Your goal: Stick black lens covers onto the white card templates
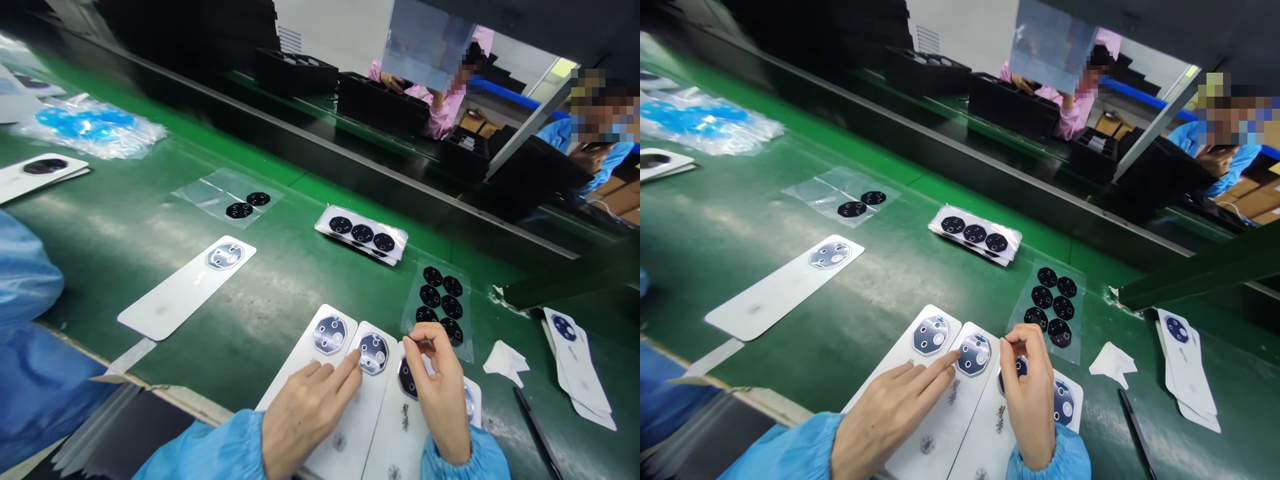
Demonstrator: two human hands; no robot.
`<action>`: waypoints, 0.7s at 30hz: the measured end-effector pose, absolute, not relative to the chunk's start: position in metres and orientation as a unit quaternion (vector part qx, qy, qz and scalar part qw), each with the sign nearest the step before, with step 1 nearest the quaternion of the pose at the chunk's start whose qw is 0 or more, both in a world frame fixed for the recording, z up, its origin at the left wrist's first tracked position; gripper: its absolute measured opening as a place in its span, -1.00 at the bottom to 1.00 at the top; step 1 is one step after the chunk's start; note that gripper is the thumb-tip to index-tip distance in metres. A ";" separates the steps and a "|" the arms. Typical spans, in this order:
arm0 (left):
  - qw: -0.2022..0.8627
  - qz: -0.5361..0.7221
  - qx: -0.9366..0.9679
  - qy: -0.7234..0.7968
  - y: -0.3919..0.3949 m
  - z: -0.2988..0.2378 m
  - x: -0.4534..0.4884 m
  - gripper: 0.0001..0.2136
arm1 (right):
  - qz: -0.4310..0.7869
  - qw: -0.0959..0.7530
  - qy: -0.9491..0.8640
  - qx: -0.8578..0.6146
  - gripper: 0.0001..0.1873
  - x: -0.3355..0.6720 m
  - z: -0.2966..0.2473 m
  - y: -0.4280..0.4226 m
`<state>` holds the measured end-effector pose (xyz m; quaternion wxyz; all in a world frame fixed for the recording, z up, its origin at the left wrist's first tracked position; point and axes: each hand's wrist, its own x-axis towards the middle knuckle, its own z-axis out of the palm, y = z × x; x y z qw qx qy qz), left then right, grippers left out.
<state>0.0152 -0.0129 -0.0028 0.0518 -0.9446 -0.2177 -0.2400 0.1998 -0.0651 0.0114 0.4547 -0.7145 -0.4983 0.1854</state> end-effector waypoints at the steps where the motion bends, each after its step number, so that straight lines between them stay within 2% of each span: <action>1: 0.052 -0.238 -0.947 -0.211 -0.011 -0.003 0.014 -0.69 | 0.177 0.456 -0.501 -0.714 -0.90 0.200 0.012 -0.065; 11: 0.038 -0.217 -0.956 -0.195 -0.007 -0.003 0.017 -0.67 | 0.127 0.432 -0.525 -0.723 -0.85 0.195 0.018 -0.068; 21: 0.057 -0.196 -0.961 -0.188 -0.009 0.000 0.018 -0.65 | 0.168 0.402 -0.542 -0.718 -0.81 0.191 0.017 -0.065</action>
